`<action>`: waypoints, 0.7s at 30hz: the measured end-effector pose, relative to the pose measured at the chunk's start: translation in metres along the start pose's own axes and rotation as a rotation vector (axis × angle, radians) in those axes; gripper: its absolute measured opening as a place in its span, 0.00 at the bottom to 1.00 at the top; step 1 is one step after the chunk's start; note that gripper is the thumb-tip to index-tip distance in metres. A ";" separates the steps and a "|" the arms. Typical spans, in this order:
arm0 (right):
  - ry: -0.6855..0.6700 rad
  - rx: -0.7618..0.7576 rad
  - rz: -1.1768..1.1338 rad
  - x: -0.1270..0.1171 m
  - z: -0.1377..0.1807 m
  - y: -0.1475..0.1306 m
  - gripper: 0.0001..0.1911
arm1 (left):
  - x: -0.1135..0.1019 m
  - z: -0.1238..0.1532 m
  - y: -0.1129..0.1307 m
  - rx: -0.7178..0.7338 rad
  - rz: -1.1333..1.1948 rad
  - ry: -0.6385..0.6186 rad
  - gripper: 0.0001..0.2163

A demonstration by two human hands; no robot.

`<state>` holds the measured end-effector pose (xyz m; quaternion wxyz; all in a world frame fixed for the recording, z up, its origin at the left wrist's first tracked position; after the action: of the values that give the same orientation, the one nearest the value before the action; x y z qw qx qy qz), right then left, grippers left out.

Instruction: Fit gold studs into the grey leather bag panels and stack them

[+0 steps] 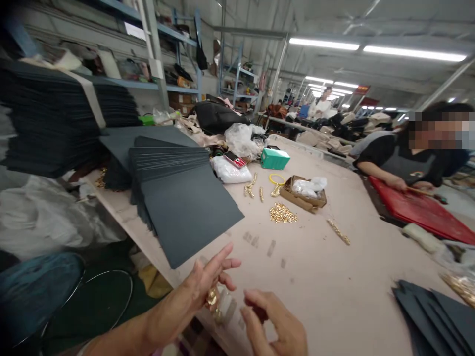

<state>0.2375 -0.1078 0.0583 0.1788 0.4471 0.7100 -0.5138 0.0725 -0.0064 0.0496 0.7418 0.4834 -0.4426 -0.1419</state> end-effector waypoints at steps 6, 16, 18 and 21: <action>-0.060 -0.378 -0.012 0.036 -0.035 -0.056 0.16 | -0.012 0.008 0.019 -0.020 -0.152 -0.100 0.41; -0.139 -0.324 -0.007 0.051 -0.053 -0.063 0.11 | -0.022 0.010 0.036 -0.002 -0.184 -0.117 0.43; -0.139 -0.279 -0.007 0.055 -0.055 -0.063 0.10 | -0.025 0.009 0.034 -0.004 -0.124 -0.091 0.43; -0.180 -0.168 -0.014 0.062 -0.057 -0.059 0.10 | -0.030 0.004 0.026 -0.018 0.102 -0.003 0.45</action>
<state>0.1679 -0.0337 0.0711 0.2753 0.3776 0.7347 -0.4917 0.0466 0.0230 0.0564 0.7517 0.4534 -0.4665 -0.1085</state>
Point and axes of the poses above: each hand's wrist, its own z-axis away from the middle knuckle, its own x-axis out of the palm, y = z × x, the point moved 3 cm from there along -z, towards the middle knuckle, and after that the axes turned 11 degrees about z, right-handed, at the moved point
